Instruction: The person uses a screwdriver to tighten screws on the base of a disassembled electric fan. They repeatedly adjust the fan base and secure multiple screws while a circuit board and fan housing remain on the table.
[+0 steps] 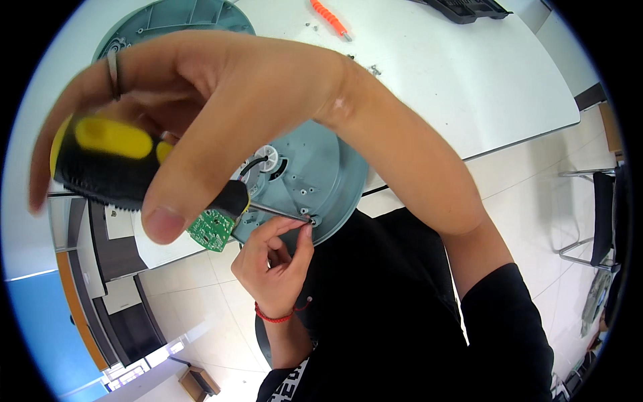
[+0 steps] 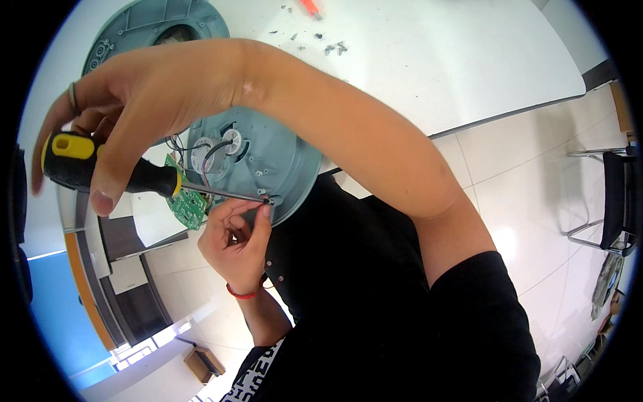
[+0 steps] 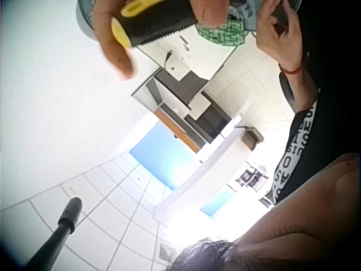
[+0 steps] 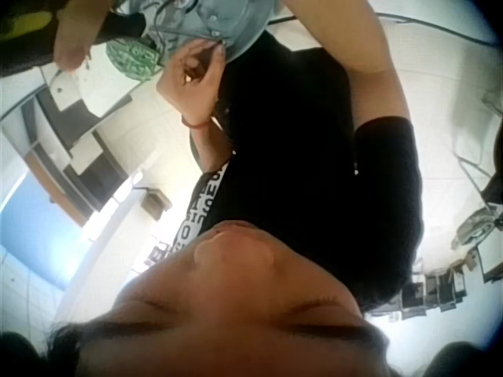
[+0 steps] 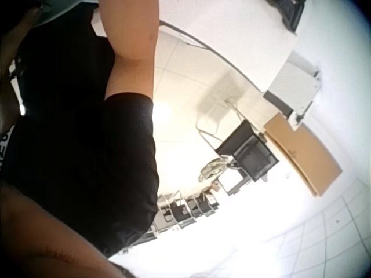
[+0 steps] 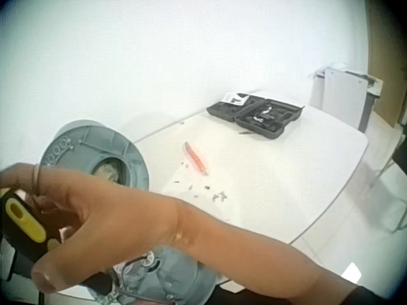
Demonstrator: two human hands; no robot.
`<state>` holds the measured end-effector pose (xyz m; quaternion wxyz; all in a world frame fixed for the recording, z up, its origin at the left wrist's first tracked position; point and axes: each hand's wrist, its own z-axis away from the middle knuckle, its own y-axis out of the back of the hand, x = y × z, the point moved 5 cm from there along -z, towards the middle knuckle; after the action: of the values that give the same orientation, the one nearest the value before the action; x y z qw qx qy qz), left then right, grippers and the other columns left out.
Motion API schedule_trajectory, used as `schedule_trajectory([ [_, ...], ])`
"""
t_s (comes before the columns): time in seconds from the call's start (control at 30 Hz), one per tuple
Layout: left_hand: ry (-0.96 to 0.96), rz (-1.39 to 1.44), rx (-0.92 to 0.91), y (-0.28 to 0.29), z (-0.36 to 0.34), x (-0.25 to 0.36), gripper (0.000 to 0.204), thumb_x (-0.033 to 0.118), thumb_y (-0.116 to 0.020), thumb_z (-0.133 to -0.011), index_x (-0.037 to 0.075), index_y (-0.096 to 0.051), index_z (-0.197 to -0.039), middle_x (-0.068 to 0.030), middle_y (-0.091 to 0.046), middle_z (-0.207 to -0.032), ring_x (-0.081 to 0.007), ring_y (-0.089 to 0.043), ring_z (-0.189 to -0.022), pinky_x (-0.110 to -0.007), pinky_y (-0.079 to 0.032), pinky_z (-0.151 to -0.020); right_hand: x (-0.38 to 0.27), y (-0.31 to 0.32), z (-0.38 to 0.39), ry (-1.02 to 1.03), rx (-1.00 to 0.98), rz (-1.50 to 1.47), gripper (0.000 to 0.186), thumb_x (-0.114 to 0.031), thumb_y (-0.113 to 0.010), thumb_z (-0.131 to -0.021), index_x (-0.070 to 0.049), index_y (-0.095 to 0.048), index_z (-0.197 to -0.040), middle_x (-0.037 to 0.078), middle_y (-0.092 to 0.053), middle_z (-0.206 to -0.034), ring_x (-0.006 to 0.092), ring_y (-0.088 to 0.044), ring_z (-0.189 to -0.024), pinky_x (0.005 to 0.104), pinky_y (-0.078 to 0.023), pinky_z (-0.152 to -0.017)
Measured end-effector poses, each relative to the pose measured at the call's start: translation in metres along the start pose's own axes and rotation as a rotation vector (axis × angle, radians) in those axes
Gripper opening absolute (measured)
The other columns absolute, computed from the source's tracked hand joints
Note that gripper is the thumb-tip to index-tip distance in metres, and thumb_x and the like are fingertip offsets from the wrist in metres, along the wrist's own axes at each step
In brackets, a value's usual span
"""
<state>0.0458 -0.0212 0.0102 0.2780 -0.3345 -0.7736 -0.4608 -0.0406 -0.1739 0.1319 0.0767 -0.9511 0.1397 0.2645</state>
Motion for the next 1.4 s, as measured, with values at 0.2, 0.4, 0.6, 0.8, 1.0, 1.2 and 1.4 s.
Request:
schedule_trajectory([
  [0.2, -0.020, -0.075, -0.084, 0.000, -0.005, 0.007, 0.033, 0.000, -0.086, -0.071, 0.008, -0.070, -0.099, -0.0001, -0.077, -0.089, -0.0054, -0.045, -0.044, -0.020, -0.032, -0.043, -0.005, 0.001, -0.005, 0.013, 0.051, 0.260, 0.058, -0.037, -0.088, -0.075, -0.004, -0.068, -0.119, 0.014, -0.073, -0.093, 0.0226, -0.072, -0.082, 0.0285, -0.057, -0.077],
  [0.4, 0.015, -0.133, -0.122, 0.001, -0.009, 0.009, 0.032, 0.004, -0.088, -0.072, 0.007, -0.071, -0.100, 0.0011, -0.069, -0.079, -0.0054, -0.042, -0.047, -0.021, -0.031, -0.047, -0.010, -0.018, -0.004, 0.151, 0.063, 0.373, 0.039, -0.033, -0.072, -0.088, -0.002, -0.068, -0.111, 0.012, -0.072, -0.089, 0.0160, -0.059, -0.060, 0.0282, -0.045, -0.055],
  [0.6, 0.052, -0.110, -0.135, 0.005, -0.011, 0.016, 0.030, 0.005, -0.083, -0.076, 0.008, -0.069, -0.102, 0.0003, -0.075, -0.093, -0.0106, -0.052, -0.050, -0.026, -0.040, -0.047, -0.038, -0.019, 0.008, 0.340, 0.162, 0.690, 0.033, -0.029, -0.060, -0.092, 0.002, -0.069, -0.100, 0.014, -0.072, -0.101, 0.0152, -0.060, -0.065, 0.0287, -0.049, -0.061],
  [0.8, -0.054, -0.030, -0.043, 0.009, -0.011, 0.008, 0.030, 0.006, -0.080, -0.076, 0.009, -0.069, -0.104, -0.0005, -0.074, -0.091, -0.0220, -0.071, -0.079, -0.032, -0.054, -0.064, -0.061, -0.022, 0.003, 0.173, -0.138, 1.054, 0.060, -0.047, -0.065, -0.089, 0.004, -0.062, -0.120, 0.024, -0.067, -0.112, 0.0228, -0.067, -0.081, 0.0325, -0.053, -0.076],
  [1.0, -0.008, 0.000, -0.072, 0.013, -0.006, 0.007, 0.029, 0.010, -0.078, -0.079, 0.011, -0.066, -0.106, -0.0016, -0.072, -0.096, -0.0238, -0.071, -0.085, -0.034, -0.054, -0.069, -0.076, -0.053, 0.011, -0.102, 0.161, 0.897, 0.043, -0.021, -0.058, -0.096, 0.006, -0.056, -0.129, 0.032, -0.061, -0.118, 0.0328, -0.068, -0.095, 0.0400, -0.055, -0.085],
  [1.2, -0.080, 0.014, 0.022, 0.017, 0.007, -0.003, 0.033, 0.015, -0.078, -0.079, 0.011, -0.067, -0.110, -0.0019, -0.070, -0.096, -0.0234, -0.069, -0.088, -0.034, -0.054, -0.070, -0.071, -0.069, 0.007, -0.013, 0.315, 1.056, 0.037, -0.019, -0.073, -0.087, 0.002, -0.063, -0.117, 0.018, -0.062, -0.108, 0.0221, -0.061, -0.090, 0.0340, -0.049, -0.083],
  [1.4, -0.132, 0.010, 0.023, 0.015, 0.015, -0.001, 0.038, 0.017, -0.081, -0.077, 0.009, -0.068, -0.111, -0.0034, -0.069, -0.102, -0.0233, -0.068, -0.093, -0.035, -0.055, -0.073, -0.084, -0.068, 0.020, 0.044, 0.239, 1.309, 0.050, -0.037, -0.072, -0.090, 0.000, -0.062, -0.121, 0.015, -0.059, -0.100, 0.0225, -0.058, -0.087, 0.0371, -0.049, -0.078],
])
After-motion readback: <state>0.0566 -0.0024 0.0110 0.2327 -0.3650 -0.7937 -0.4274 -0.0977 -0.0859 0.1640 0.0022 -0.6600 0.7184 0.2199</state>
